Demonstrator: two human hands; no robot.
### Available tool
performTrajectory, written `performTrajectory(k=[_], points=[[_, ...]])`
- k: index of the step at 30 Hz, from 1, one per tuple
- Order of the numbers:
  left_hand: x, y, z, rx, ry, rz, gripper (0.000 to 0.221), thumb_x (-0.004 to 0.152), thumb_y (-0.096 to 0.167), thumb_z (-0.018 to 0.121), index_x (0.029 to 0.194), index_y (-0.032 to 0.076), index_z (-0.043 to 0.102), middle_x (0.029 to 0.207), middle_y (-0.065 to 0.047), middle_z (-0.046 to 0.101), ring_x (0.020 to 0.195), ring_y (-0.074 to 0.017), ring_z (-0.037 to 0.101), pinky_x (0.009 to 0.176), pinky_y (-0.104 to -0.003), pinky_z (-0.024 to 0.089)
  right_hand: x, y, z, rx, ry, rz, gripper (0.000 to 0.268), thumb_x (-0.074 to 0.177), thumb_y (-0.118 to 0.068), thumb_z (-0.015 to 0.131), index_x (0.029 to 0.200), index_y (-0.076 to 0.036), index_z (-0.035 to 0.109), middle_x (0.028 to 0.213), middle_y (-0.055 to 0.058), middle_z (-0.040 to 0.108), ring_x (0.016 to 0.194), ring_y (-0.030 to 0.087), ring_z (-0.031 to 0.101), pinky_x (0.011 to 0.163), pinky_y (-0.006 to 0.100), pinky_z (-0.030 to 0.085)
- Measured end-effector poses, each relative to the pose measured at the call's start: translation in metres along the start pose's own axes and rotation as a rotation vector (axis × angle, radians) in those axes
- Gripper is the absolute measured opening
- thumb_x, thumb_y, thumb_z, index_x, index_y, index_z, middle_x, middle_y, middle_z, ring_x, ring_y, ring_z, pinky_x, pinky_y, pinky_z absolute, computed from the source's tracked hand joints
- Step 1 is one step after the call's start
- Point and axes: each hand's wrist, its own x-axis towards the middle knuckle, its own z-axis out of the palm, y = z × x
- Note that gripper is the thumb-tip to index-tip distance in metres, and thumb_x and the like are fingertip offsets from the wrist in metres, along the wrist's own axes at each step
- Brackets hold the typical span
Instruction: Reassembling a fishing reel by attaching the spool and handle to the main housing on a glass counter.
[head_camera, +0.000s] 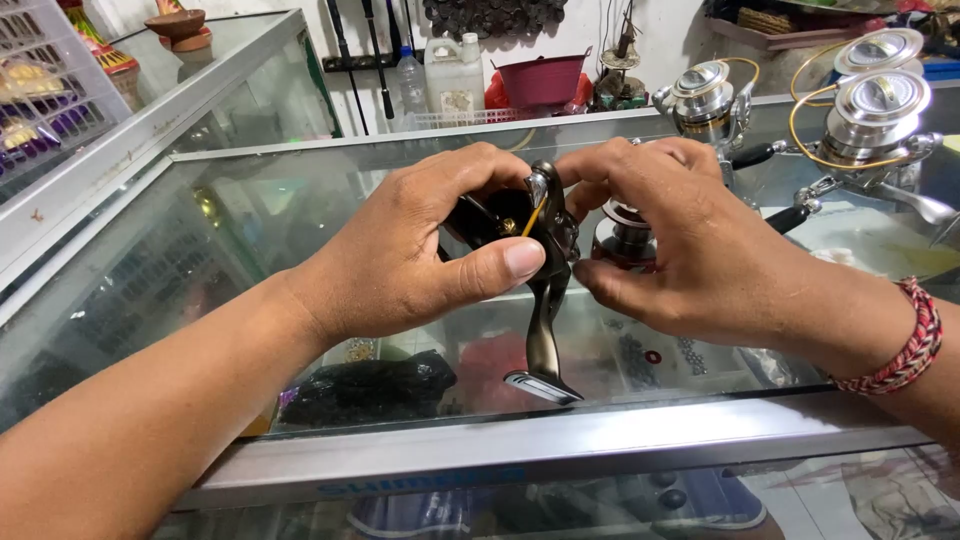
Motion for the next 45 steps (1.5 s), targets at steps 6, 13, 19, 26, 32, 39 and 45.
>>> performTrajectory(k=[6, 13, 19, 26, 32, 39, 45], points=[[0.0004, 0.0010, -0.0005, 0.017, -0.004, -0.029, 0.048, 0.094, 0.051, 0.051, 0.115, 0.010, 0.062, 0.104, 0.000, 0.062, 0.093, -0.0140, 0.060, 0.083, -0.030, 0.049, 0.0020, -0.0038, -0.0003, 0.030, -0.023, 0.080, 0.056, 0.081, -0.010, 0.076, 0.133, -0.018, 0.055, 0.115, -0.006, 0.069, 0.092, 0.009, 0.073, 0.109, 0.044, 0.024], [0.0005, 0.0015, -0.0006, 0.014, -0.006, -0.014, 0.048, 0.094, 0.050, 0.051, 0.115, 0.009, 0.062, 0.103, 0.000, 0.061, 0.093, -0.0147, 0.060, 0.083, -0.031, 0.049, -0.0010, 0.0005, 0.0017, -0.007, -0.010, 0.038, 0.053, 0.087, -0.022, 0.078, 0.134, -0.016, 0.053, 0.116, -0.005, 0.069, 0.095, 0.009, 0.073, 0.108, 0.045, 0.024], [-0.0001, -0.0002, -0.0002, 0.027, 0.001, -0.025, 0.047, 0.094, 0.049, 0.054, 0.116, 0.009, 0.062, 0.104, 0.000, 0.062, 0.093, -0.0144, 0.060, 0.083, -0.031, 0.049, -0.0004, -0.0031, 0.0006, 0.029, 0.001, 0.053, 0.060, 0.079, -0.007, 0.074, 0.135, -0.017, 0.054, 0.115, -0.003, 0.068, 0.102, 0.012, 0.069, 0.109, 0.044, 0.023], [0.0003, -0.0006, -0.0002, 0.033, -0.001, -0.010, 0.048, 0.094, 0.049, 0.052, 0.117, 0.009, 0.062, 0.105, 0.000, 0.062, 0.094, -0.0147, 0.061, 0.084, -0.031, 0.049, 0.0005, -0.0035, 0.0024, 0.016, -0.017, 0.063, 0.052, 0.084, -0.013, 0.076, 0.131, -0.017, 0.053, 0.117, -0.006, 0.069, 0.095, 0.009, 0.075, 0.109, 0.045, 0.022], [-0.0005, 0.0007, -0.0006, 0.013, -0.004, -0.021, 0.047, 0.094, 0.050, 0.052, 0.116, 0.010, 0.062, 0.104, 0.000, 0.062, 0.093, -0.0140, 0.061, 0.082, -0.030, 0.049, -0.0013, -0.0004, 0.0018, -0.003, -0.007, 0.035, 0.049, 0.087, -0.018, 0.072, 0.132, -0.015, 0.054, 0.115, -0.004, 0.069, 0.100, 0.012, 0.070, 0.104, 0.042, 0.024], [-0.0009, 0.0003, -0.0007, -0.004, -0.002, -0.009, 0.043, 0.094, 0.046, 0.054, 0.115, 0.009, 0.063, 0.104, 0.000, 0.063, 0.093, -0.0139, 0.062, 0.083, -0.030, 0.050, -0.0020, -0.0016, 0.0044, -0.024, 0.018, 0.026, 0.049, 0.080, -0.008, 0.071, 0.126, -0.018, 0.057, 0.111, -0.006, 0.065, 0.103, 0.016, 0.061, 0.104, 0.041, 0.026], [-0.0003, 0.0025, -0.0014, 0.000, -0.006, -0.022, 0.046, 0.094, 0.049, 0.052, 0.115, 0.009, 0.063, 0.105, 0.000, 0.062, 0.094, -0.0141, 0.061, 0.081, -0.030, 0.050, 0.0013, -0.0003, 0.0008, 0.029, -0.064, 0.108, 0.051, 0.086, -0.022, 0.079, 0.131, -0.017, 0.053, 0.097, -0.008, 0.078, 0.088, 0.010, 0.074, 0.110, 0.046, 0.022]])
